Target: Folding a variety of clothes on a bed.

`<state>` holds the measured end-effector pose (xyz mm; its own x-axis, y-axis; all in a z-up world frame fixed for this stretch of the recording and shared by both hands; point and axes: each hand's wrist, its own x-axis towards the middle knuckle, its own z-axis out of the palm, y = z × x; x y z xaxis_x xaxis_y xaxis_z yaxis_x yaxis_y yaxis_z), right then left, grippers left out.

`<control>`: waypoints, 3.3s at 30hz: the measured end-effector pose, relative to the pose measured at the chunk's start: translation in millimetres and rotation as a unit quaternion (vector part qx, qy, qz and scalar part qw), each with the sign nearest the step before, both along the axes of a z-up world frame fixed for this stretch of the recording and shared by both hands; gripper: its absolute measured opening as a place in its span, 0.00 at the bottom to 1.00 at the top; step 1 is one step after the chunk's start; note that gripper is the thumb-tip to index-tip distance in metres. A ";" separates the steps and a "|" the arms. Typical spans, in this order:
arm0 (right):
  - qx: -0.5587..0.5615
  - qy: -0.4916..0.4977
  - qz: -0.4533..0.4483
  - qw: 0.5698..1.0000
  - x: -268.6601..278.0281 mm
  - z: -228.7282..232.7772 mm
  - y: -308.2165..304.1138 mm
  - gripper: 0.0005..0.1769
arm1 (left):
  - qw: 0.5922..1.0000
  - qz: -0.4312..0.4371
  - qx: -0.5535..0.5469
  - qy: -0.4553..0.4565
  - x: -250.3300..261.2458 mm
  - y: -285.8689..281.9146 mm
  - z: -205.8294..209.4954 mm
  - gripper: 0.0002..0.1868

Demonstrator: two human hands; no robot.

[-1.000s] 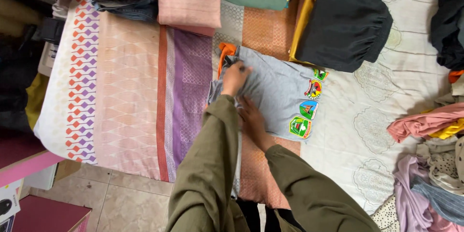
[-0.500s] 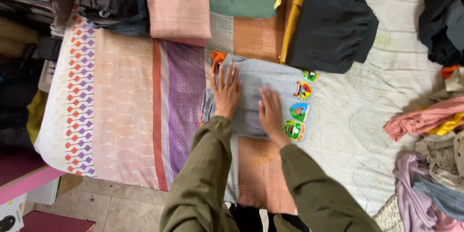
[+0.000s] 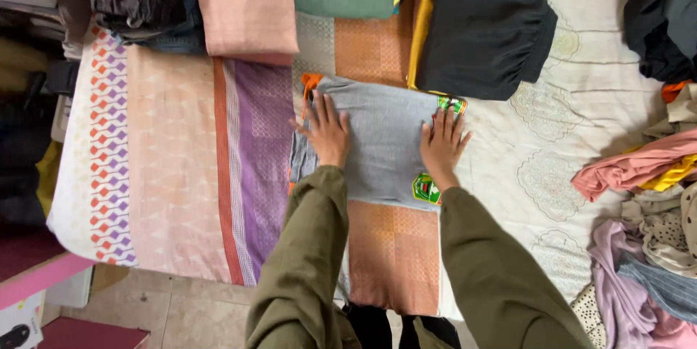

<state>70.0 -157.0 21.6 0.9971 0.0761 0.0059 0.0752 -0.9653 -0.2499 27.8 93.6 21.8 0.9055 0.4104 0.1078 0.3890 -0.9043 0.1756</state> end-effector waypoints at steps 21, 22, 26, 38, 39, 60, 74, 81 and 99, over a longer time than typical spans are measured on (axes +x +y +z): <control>0.577 0.273 -0.165 0.752 17.4 34.9 -64.6 0.25 | 0.878 0.230 -0.410 0.088 -34.1 -50.8 -4.1 0.44; 0.575 0.273 -0.164 0.753 15.0 66.2 -52.8 0.25 | 0.877 0.232 -0.411 0.088 -63.9 -34.9 7.4 0.44; 0.544 0.310 0.146 0.766 5.5 183.1 1.0 0.21 | 0.830 0.234 -0.504 0.045 -34.4 -52.9 38.0 0.43; 0.103 0.104 0.496 0.856 -52.0 262.0 74.4 0.40 | 0.628 0.226 -0.743 -0.056 -50.0 47.7 -32.4 0.43; 0.064 0.095 0.506 0.855 -59.5 239.1 73.1 0.40 | 0.606 0.229 -0.760 -0.060 -60.6 52.6 -38.3 0.43; 0.018 -0.114 0.126 0.985 -32.7 0.7 44.9 0.33 | 0.997 0.013 -0.043 -0.067 -33.2 -2.5 -25.9 0.33; 0.319 0.186 0.099 0.924 1.7 -60.8 2.1 0.26 | 0.911 0.075 -0.406 -0.010 -49.7 26.1 5.4 0.54; 0.481 0.151 0.110 0.857 6.8 90.0 20.9 0.46 | 0.825 0.020 -0.564 0.019 -15.1 57.3 107.6 0.62; 0.455 0.314 0.041 0.832 151.0 277.2 72.9 0.38 | 0.802 -0.101 -0.584 -0.076 165.6 127.5 193.1 0.50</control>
<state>221.0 -84.0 298.8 0.8173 0.3925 -0.4218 -0.2901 -0.3521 -0.8899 193.4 221.2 214.9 0.9791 0.1588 -0.1269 0.1483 -0.1311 0.9802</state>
